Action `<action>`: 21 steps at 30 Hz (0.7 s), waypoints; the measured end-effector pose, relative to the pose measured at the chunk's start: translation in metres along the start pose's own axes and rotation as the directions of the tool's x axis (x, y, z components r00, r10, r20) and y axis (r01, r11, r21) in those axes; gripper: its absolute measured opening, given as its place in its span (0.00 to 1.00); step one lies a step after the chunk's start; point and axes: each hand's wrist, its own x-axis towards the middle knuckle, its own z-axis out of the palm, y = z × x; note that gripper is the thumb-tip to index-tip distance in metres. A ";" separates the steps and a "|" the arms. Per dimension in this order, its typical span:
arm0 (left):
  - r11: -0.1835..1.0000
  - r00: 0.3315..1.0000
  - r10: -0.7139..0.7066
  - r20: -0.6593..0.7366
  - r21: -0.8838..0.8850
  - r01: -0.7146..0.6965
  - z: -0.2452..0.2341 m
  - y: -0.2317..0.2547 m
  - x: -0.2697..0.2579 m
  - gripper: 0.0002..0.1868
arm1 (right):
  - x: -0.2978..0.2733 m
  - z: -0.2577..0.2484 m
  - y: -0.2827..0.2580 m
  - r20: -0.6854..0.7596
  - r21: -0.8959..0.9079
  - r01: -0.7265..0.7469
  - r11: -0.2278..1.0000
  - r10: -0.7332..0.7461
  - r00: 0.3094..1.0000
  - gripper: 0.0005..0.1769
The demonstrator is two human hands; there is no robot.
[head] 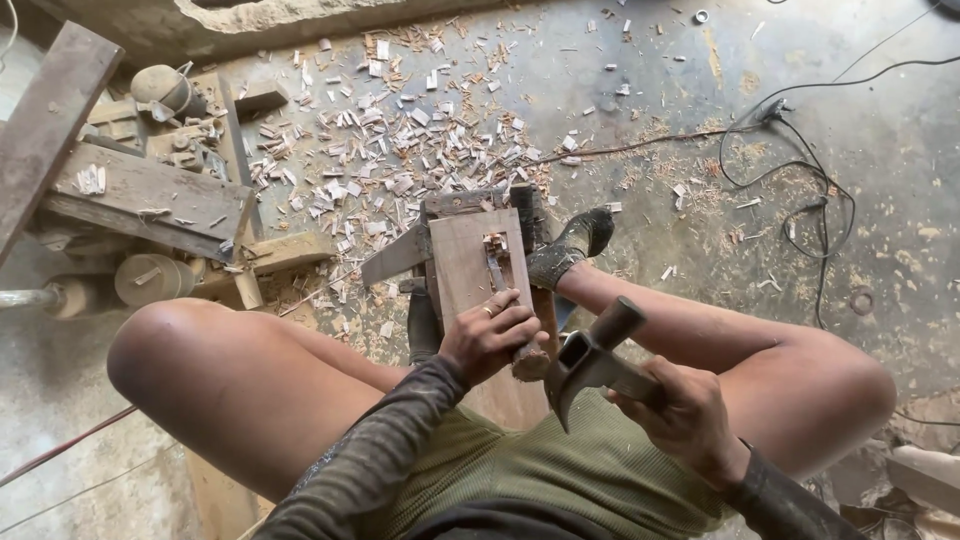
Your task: Carving a mortise in a wooden workpiece using a hammer and chisel.
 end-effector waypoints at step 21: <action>1.000 1.000 0.004 0.022 0.017 -0.004 -0.004 -0.009 0.002 0.08 | 0.004 0.026 0.058 0.377 -0.259 0.218 0.941 -0.109 0.920 0.20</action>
